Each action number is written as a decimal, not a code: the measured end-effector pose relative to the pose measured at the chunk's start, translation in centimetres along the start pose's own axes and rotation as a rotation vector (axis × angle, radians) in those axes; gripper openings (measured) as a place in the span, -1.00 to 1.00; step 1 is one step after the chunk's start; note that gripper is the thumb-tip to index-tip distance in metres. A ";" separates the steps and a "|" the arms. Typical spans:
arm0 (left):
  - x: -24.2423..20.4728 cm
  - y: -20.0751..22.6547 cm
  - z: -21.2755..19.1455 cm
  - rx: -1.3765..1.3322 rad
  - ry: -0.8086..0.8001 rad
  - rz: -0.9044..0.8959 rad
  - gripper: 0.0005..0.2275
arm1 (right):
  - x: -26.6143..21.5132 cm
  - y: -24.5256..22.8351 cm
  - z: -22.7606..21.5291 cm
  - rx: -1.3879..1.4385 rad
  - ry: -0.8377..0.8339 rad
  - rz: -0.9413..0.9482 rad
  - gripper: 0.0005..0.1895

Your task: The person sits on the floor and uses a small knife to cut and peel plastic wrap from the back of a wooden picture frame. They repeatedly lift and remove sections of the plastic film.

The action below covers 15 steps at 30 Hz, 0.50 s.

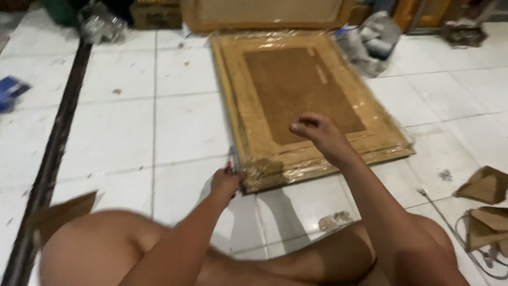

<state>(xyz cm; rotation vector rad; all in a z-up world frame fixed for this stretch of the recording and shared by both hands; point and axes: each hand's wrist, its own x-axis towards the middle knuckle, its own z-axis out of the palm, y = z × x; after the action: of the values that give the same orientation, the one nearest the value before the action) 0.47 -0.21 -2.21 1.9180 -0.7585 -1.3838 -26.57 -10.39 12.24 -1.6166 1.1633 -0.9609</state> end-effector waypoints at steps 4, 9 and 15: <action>2.5 0.3 0.9 -0.002 0.088 0.004 -0.33 | -2.0 2.1 -7.0 0.019 0.158 0.131 -0.56; 6.3 -0.9 0.8 -0.305 0.138 0.004 -0.80 | -4.4 3.3 -16.7 -0.007 0.352 0.313 -0.57; 12.5 -2.4 -2.4 0.120 0.115 -0.017 -0.62 | -7.2 12.3 -26.3 0.581 1.012 0.483 -0.64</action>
<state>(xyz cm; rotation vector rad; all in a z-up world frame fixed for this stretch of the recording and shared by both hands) 6.41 -7.86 -10.83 2.0813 -0.7868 -1.2508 -56.16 -11.16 7.76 -0.2920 1.5995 -1.6384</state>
